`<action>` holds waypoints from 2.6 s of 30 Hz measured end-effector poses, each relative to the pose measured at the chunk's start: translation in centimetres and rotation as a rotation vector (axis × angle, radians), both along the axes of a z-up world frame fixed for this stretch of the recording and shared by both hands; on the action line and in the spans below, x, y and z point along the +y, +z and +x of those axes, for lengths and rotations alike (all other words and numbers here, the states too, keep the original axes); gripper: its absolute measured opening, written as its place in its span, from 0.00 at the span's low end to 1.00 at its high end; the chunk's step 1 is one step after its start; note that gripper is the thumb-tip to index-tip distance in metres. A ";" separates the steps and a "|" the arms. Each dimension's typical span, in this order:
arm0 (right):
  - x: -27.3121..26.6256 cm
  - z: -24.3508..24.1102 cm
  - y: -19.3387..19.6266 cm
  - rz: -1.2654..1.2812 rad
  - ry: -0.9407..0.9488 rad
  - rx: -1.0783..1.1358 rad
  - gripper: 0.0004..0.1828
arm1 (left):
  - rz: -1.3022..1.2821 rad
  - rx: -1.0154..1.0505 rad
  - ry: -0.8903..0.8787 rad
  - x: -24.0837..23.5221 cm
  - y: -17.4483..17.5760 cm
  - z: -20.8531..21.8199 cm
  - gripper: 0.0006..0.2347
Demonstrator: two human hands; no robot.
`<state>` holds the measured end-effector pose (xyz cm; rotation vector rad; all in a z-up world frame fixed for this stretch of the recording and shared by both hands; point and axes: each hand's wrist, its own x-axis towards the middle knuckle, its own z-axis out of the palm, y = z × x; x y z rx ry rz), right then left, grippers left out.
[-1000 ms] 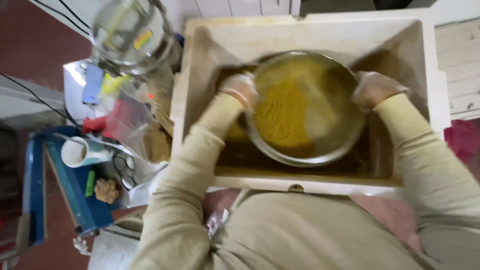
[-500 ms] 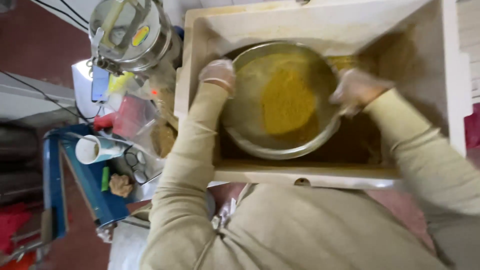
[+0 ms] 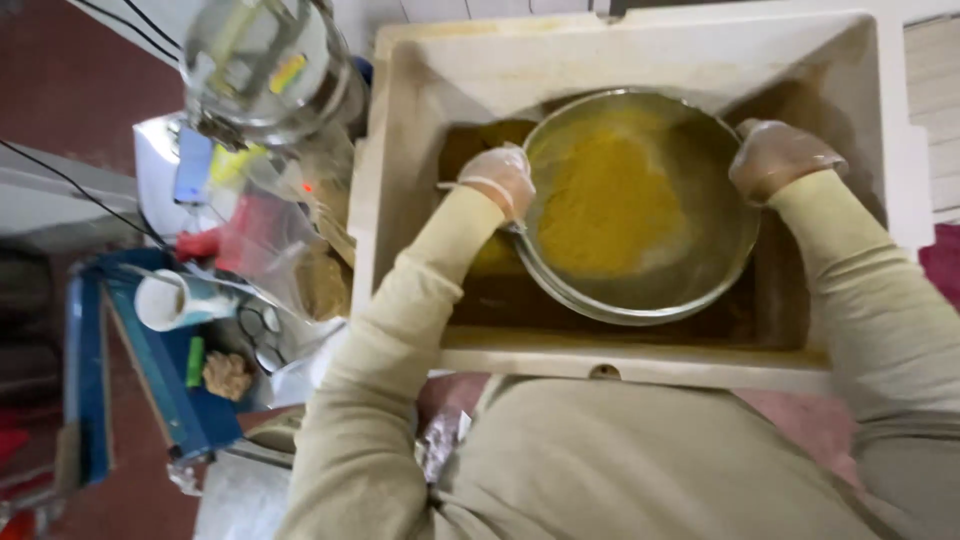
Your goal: The person sifts a yellow powder using a metal sieve held over a white container. They shake the sieve back and forth and occasionally use a gloved hand to rub the powder through the mesh. The sifted powder collects in the container below.
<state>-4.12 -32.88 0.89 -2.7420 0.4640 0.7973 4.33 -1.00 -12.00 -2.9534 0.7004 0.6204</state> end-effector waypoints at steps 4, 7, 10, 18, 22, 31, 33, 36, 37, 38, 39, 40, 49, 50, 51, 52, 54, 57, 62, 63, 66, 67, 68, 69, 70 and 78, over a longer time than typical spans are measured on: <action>4.8 -1.6 1.6 0.037 0.099 -0.048 0.25 | -0.025 0.074 0.269 4.4 -2.5 3.8 0.16; -0.3 1.7 -12.9 -0.228 -0.117 -0.115 0.18 | 0.048 -0.102 0.230 4.4 -6.2 3.2 0.14; -2.3 2.4 -6.7 -0.404 -0.157 -0.112 0.18 | -0.067 -0.123 0.098 -0.4 -3.5 1.2 0.11; 1.3 0.3 -3.1 0.113 0.226 0.033 0.16 | 0.034 -0.037 0.245 3.3 -0.7 2.3 0.13; -3.0 1.3 -4.1 -0.135 0.067 -0.042 0.27 | -0.062 -0.057 0.127 -0.8 -2.8 0.5 0.27; -0.9 2.0 -2.2 -0.095 0.065 0.084 0.18 | 0.078 -0.016 0.040 -0.4 4.4 -0.4 0.42; -2.0 1.2 -2.6 -0.201 0.082 0.100 0.29 | 0.062 0.116 -0.125 -1.1 1.3 -0.8 0.51; 0.6 1.0 -4.0 -0.099 0.175 -0.030 0.32 | -0.135 -0.177 0.118 3.6 -3.3 3.3 0.20; 0.9 1.1 -6.1 -0.269 0.625 0.109 0.26 | -0.032 -0.146 0.160 5.0 -2.9 4.0 0.16; 1.5 1.0 -8.3 -0.432 1.073 0.240 0.21 | 0.077 -0.117 0.197 6.5 -2.3 4.7 0.12; 0.9 1.2 -7.7 -0.422 1.077 0.235 0.21 | 0.088 -0.117 0.200 5.4 -1.1 3.0 0.12; -0.1 1.7 -6.8 -0.212 0.614 0.171 0.25 | 0.048 -0.148 0.225 3.8 0.1 2.0 0.11; 3.8 -1.2 -0.6 -0.004 0.246 0.059 0.19 | -0.019 -0.020 0.323 3.9 -0.3 3.5 0.15; 3.6 -1.0 -2.7 0.013 0.362 0.127 0.19 | 0.082 0.027 0.372 4.3 0.8 4.2 0.15; 2.0 -0.3 -3.5 0.023 0.357 0.123 0.19 | 0.091 0.023 0.366 3.8 -1.8 3.2 0.15; -0.1 0.5 -4.0 -0.049 0.234 0.102 0.14 | 0.068 -0.171 0.205 2.6 -4.3 2.7 0.20; -3.0 1.1 -4.4 -0.124 0.101 0.089 0.20 | 0.036 -0.355 0.033 0.2 -2.7 0.7 0.26; -2.1 0.5 -2.6 -0.185 0.170 -0.114 0.23 | -0.012 0.175 0.114 -0.3 3.1 -0.1 0.37; 2.7 -0.5 -3.7 0.030 0.160 0.045 0.11 | 0.200 -0.148 0.235 4.9 -2.8 4.7 0.24; 1.2 0.1 -3.4 0.033 0.152 0.037 0.11 | 0.202 -0.157 0.228 3.3 -2.8 3.6 0.24; -2.9 1.3 -4.3 0.014 0.027 0.034 0.40 | -0.015 -0.215 0.110 0.1 -1.0 0.4 0.28; -4.0 1.0 -5.8 -0.079 0.127 -0.053 0.33 | -0.057 -0.058 0.117 0.1 1.3 -0.5 0.32; -5.1 1.8 -7.0 -0.173 0.231 -0.158 0.27 | -0.103 0.081 0.125 0.0 4.0 -0.3 0.37; -1.5 0.6 -4.1 -0.179 0.238 -0.164 0.27 | -0.110 0.074 0.132 2.1 1.9 1.4 0.37; 2.4 -1.0 -1.4 -0.060 0.200 -0.086 0.29 | -0.027 -0.041 0.202 4.5 -0.2 2.9 0.26; -8.4 2.8 -11.7 -0.189 0.469 -0.103 0.08 | -0.161 -0.210 0.083 0.1 -0.2 -0.6 0.11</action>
